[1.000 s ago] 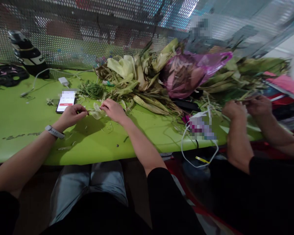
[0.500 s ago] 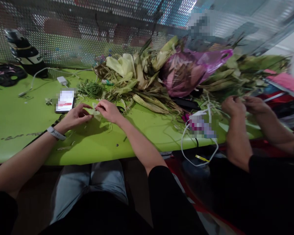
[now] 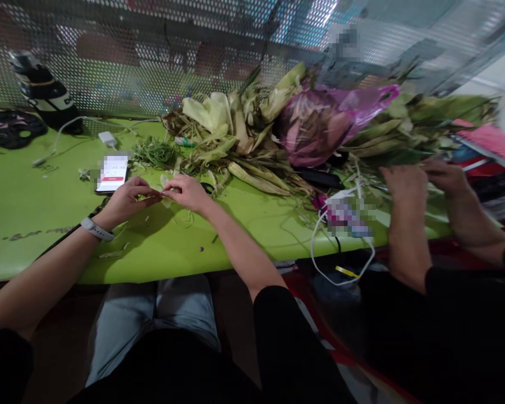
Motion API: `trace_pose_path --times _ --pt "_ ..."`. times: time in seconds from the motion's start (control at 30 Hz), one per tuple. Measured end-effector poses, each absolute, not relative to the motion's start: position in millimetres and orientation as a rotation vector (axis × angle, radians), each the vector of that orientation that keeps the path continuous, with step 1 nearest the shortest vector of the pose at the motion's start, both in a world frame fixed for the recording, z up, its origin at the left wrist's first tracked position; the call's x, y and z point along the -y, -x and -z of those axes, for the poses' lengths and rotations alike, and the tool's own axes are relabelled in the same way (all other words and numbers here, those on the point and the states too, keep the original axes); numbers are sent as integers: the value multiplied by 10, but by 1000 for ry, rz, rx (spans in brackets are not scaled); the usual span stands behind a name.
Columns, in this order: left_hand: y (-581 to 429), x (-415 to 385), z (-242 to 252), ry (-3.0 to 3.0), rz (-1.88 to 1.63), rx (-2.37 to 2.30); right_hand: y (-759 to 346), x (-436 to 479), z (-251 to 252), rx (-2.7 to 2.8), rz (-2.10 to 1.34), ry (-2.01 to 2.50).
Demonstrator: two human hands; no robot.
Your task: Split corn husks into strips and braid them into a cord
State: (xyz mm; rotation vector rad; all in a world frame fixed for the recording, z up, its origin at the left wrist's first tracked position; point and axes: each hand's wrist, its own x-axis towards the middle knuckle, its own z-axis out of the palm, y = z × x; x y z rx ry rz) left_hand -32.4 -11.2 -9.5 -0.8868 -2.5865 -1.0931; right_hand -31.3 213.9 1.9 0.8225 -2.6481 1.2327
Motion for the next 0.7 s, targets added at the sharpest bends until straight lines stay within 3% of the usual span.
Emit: trace_pose_path --times 0.4,0.7 --pt "235 57 64 747 1093 2727 299 -2092 -17 2672 -1389 -744" --pt "228 50 34 672 612 2664 294 -2074 -9 2615 -1705 -824"
